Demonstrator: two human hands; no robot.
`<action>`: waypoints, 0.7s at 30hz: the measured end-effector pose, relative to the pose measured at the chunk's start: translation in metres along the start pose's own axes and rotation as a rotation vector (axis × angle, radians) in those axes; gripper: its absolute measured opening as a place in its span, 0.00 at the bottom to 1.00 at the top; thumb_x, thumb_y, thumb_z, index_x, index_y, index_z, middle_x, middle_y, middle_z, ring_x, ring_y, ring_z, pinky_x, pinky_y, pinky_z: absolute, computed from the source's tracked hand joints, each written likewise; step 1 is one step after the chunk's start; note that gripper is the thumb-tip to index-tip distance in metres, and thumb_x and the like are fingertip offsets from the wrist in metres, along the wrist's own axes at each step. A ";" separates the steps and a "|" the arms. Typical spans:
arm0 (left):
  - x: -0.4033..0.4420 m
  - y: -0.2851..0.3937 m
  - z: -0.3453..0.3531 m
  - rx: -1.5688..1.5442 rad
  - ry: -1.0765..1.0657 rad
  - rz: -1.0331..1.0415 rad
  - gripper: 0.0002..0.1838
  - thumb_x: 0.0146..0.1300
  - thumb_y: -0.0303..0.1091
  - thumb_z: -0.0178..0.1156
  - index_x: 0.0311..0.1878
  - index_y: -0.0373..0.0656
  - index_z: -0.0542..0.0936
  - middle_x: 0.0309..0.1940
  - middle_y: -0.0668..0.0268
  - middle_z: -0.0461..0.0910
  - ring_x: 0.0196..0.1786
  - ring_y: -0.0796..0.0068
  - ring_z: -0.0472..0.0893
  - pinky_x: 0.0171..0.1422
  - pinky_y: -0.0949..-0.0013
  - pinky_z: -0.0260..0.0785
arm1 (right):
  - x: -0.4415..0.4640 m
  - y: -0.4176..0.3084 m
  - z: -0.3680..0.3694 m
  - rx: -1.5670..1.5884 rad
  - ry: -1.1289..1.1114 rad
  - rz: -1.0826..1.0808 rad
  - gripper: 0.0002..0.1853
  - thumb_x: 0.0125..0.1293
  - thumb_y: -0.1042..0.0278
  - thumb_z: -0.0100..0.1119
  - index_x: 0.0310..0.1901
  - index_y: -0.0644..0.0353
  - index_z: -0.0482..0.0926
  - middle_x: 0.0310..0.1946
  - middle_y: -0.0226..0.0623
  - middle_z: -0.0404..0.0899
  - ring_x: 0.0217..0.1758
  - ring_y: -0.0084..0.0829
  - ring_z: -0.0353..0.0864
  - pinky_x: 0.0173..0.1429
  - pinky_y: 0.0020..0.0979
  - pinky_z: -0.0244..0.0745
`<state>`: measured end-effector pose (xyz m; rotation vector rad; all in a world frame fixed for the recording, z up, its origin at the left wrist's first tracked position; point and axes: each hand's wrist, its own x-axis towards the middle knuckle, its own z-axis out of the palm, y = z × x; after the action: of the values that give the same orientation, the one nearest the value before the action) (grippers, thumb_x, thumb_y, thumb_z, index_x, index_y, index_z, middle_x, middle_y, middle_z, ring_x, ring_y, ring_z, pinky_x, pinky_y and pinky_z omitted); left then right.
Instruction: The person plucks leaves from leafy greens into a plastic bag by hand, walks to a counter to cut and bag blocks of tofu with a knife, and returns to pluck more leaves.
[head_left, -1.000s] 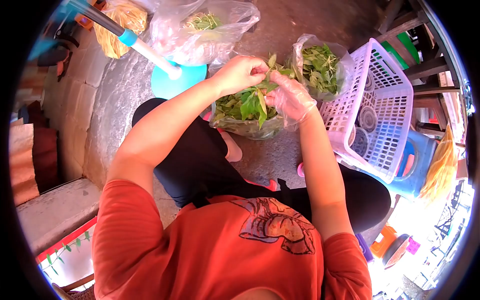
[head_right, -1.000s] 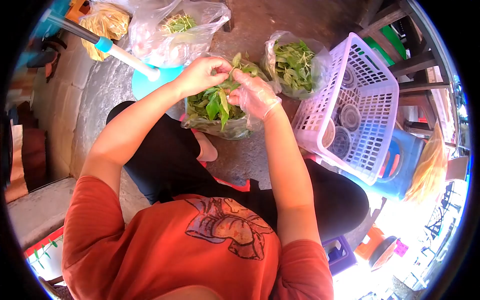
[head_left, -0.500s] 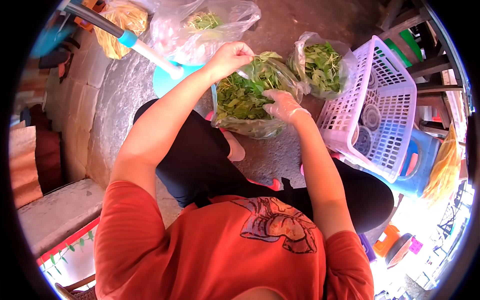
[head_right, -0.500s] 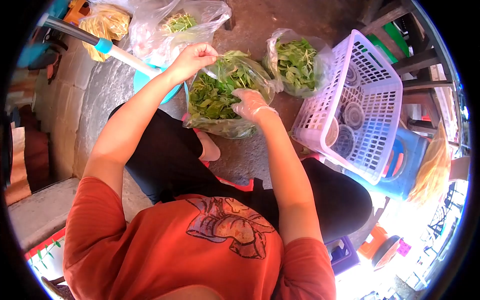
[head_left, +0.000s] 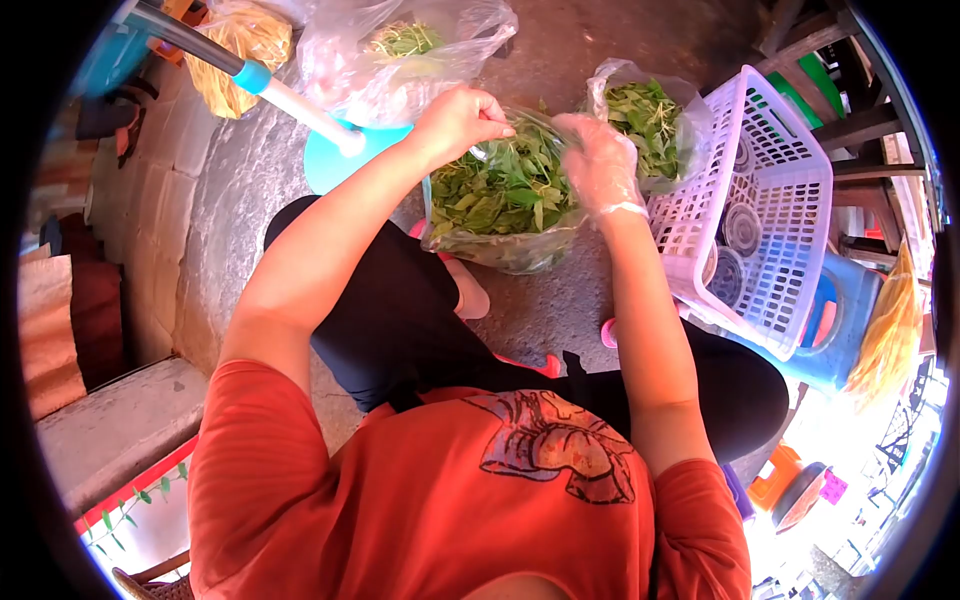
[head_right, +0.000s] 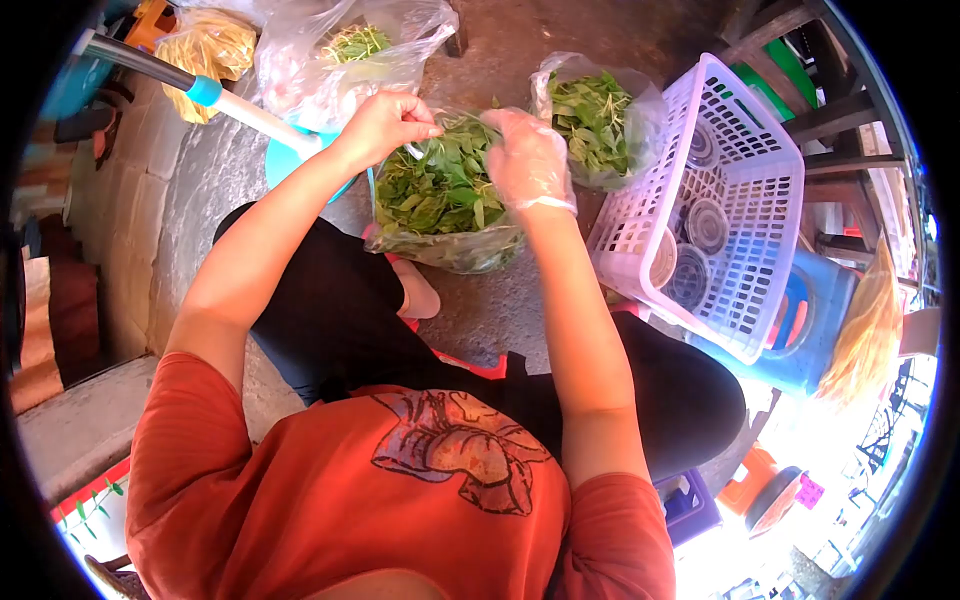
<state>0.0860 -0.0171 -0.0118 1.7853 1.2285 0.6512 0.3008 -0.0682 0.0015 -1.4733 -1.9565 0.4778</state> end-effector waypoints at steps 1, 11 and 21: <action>0.000 0.000 0.002 -0.071 -0.033 -0.022 0.09 0.53 0.33 0.67 0.28 0.37 0.80 0.23 0.67 0.79 0.27 0.80 0.76 0.33 0.73 0.68 | 0.001 0.001 0.009 0.037 0.062 -0.083 0.14 0.55 0.75 0.56 0.44 0.55 0.80 0.41 0.43 0.80 0.47 0.45 0.78 0.53 0.40 0.71; -0.005 0.024 0.005 -0.393 -0.160 -0.154 0.10 0.59 0.36 0.64 0.33 0.38 0.79 0.26 0.67 0.79 0.28 0.81 0.76 0.35 0.77 0.69 | -0.007 0.006 0.047 0.873 0.108 0.369 0.05 0.62 0.72 0.53 0.36 0.62 0.77 0.32 0.35 0.79 0.37 0.28 0.77 0.45 0.29 0.71; -0.001 0.022 0.010 -0.463 0.015 -0.077 0.10 0.59 0.35 0.65 0.32 0.37 0.78 0.25 0.67 0.79 0.28 0.82 0.75 0.35 0.78 0.69 | -0.003 -0.004 0.049 1.029 -0.097 0.418 0.08 0.63 0.65 0.52 0.33 0.61 0.76 0.23 0.31 0.73 0.31 0.25 0.70 0.41 0.29 0.67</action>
<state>0.1045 -0.0246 0.0021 1.3452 1.0470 0.8291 0.2652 -0.0678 -0.0330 -1.1239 -1.0915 1.4834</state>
